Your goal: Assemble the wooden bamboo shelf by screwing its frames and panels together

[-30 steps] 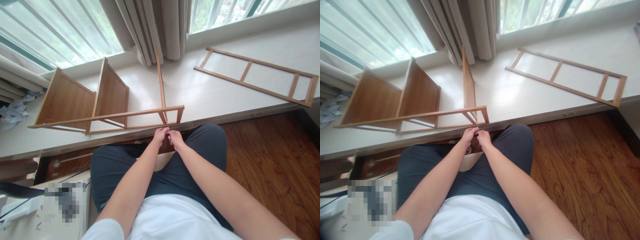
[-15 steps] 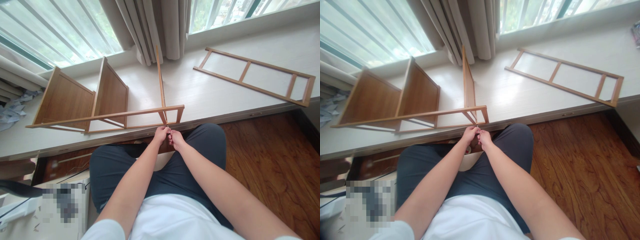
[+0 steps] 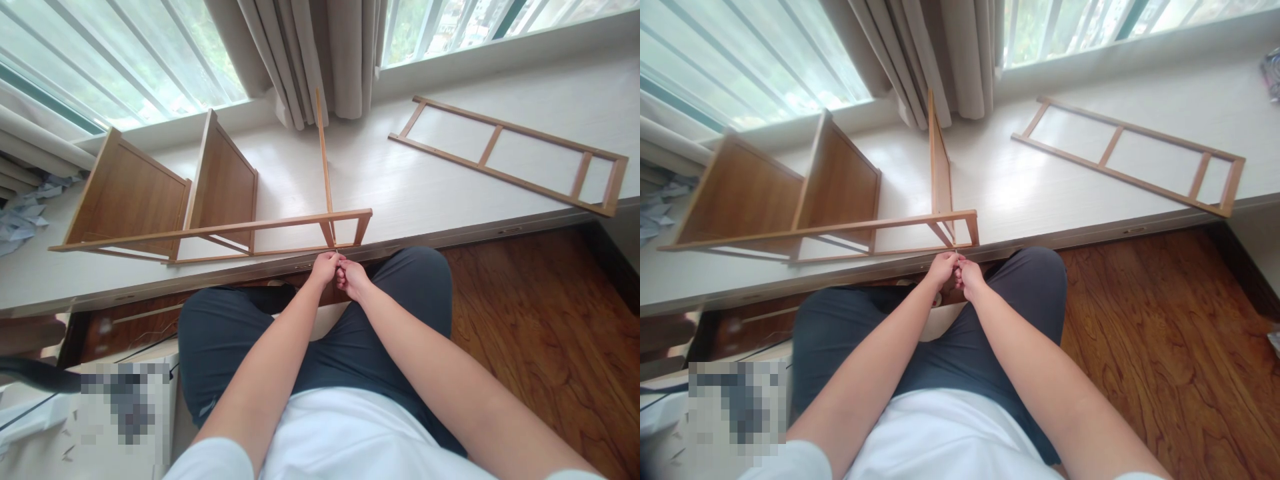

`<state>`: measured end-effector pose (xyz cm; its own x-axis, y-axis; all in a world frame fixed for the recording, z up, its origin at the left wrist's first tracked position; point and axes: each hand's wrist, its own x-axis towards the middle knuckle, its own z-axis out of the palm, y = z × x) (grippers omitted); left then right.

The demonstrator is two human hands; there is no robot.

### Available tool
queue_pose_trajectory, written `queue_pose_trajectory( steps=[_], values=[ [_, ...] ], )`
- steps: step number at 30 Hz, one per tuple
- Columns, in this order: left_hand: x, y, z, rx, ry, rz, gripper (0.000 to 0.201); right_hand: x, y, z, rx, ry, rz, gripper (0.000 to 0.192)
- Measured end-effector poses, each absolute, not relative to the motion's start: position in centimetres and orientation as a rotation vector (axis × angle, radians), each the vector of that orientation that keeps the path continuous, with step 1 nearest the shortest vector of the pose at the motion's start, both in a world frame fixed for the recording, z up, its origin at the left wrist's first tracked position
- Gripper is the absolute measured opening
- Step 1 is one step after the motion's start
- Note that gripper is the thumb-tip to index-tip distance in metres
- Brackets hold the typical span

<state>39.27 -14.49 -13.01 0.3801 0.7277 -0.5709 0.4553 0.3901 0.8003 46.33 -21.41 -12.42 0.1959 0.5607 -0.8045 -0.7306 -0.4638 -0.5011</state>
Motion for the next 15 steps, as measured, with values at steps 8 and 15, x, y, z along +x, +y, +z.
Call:
queue_pose_trajectory(
  steps=[8,15],
  values=[
    [39.1,-14.4,-13.1,1.132,1.199,0.226,0.019,46.0,-21.3,-12.6,-1.463,0.072,1.478,0.016],
    [39.2,-14.4,-13.9,1.043,1.225,0.278,0.019,45.8,-21.2,-13.6,-1.598,-0.031,1.406,0.013]
  ],
)
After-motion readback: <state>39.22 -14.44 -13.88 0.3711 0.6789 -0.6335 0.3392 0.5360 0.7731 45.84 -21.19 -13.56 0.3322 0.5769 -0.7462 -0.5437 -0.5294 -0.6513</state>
